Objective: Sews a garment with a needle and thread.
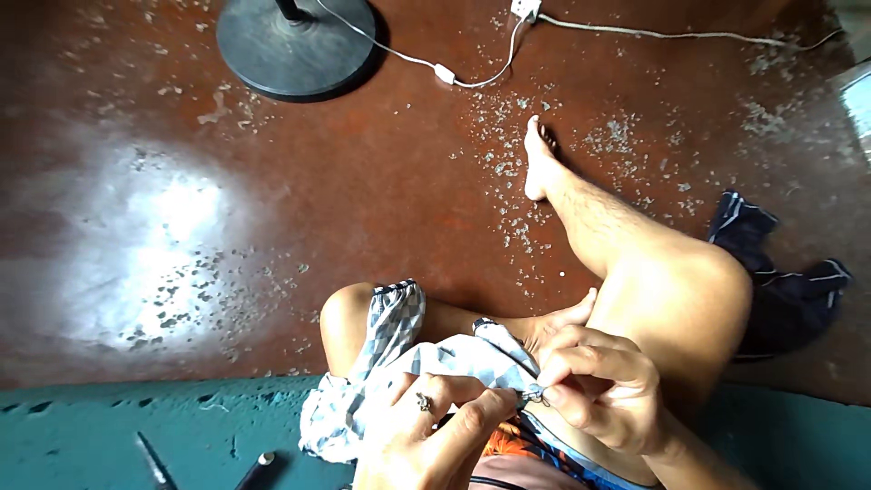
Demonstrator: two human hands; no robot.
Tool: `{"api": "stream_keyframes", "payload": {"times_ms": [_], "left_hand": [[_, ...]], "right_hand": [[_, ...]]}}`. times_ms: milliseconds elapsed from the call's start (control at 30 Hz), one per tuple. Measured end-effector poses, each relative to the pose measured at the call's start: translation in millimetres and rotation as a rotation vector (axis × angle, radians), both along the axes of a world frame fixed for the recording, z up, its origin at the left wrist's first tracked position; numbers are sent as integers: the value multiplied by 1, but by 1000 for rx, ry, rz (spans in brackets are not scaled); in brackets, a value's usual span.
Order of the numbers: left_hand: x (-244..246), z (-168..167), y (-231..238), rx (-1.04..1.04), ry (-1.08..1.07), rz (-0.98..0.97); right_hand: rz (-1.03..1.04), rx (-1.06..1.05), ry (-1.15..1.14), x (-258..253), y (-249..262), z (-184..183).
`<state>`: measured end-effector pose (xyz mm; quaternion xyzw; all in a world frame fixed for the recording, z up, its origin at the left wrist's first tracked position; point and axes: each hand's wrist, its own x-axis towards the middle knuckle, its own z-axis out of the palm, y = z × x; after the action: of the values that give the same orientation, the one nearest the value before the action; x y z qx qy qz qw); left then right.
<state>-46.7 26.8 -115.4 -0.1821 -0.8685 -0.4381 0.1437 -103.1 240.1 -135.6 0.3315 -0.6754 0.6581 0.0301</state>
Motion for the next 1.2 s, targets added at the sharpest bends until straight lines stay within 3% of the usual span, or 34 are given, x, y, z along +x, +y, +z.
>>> {"api": "stream_keyframes", "payload": {"times_ms": [467, 800, 1200], "left_hand": [[0, -2, 6, 12, 37, 33], [-3, -9, 8, 60, 31, -20], [-5, -24, 17, 537, -63, -280]], "right_hand": [[19, -13, -14, -2, 1, -1], [185, -47, -188, -4, 5, 1], [144, -6, -151, -3, 4, -2]]}}
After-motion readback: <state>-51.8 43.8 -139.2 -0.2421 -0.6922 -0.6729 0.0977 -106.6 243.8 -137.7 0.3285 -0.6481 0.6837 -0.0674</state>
